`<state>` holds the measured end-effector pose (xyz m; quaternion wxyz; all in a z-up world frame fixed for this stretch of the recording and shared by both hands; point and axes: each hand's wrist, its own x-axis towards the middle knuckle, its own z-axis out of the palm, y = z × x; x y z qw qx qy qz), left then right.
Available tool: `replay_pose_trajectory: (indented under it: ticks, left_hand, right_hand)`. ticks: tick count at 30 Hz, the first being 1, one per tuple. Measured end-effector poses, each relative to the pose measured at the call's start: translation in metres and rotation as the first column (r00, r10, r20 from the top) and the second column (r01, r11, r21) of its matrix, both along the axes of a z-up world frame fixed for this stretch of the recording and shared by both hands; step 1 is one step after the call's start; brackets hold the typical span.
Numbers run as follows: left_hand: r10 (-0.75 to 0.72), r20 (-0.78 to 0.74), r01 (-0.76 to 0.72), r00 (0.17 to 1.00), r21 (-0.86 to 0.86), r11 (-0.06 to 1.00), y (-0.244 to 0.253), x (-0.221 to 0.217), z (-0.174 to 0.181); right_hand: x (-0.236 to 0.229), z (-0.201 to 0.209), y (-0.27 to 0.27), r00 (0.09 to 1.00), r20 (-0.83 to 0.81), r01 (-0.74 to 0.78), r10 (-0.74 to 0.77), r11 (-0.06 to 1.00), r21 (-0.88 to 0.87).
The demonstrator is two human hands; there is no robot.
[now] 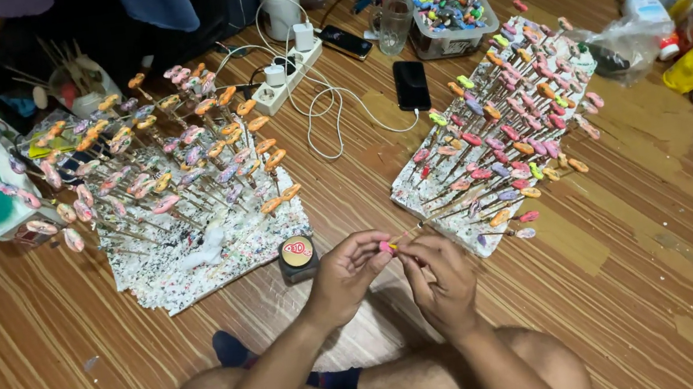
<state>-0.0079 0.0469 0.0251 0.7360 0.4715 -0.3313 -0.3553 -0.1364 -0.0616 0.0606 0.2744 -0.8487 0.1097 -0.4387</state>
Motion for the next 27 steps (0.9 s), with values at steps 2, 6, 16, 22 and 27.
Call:
replay_pose_trajectory:
  ticks: [2, 6, 16, 22, 27]
  left_hand:
    - [0.0, 0.022, 0.0, 1.0, 0.009, 1.0, 0.002, 0.0, 0.004]
    - [0.01, -0.007, -0.011, 1.0, -0.021, 1.0, 0.003, -0.001, 0.005]
    - [0.265, 0.189, -0.27, 0.946, 0.005, 0.963, 0.006, -0.009, 0.024]
    - [0.294, 0.243, -0.31, 0.924, 0.026, 0.951, 0.006, -0.01, 0.027]
    - [0.228, 0.392, -0.282, 0.891, 0.086, 0.955, 0.009, -0.006, 0.027]
  right_hand:
    - [0.002, 0.002, 0.001, 1.0, -0.001, -0.003, 0.003, 1.0, 0.007]
    - [0.004, 0.006, 0.001, 1.0, -0.027, -0.012, 0.013, 0.999, 0.03]
    - [0.004, 0.009, -0.009, 0.99, -0.016, -0.135, 0.137, 0.987, 0.085]
    - [0.002, 0.005, -0.005, 1.0, -0.01, -0.026, 0.027, 0.997, 0.077]
    - [-0.002, 0.011, -0.003, 0.991, -0.065, -0.093, 0.115, 0.959, 0.269]
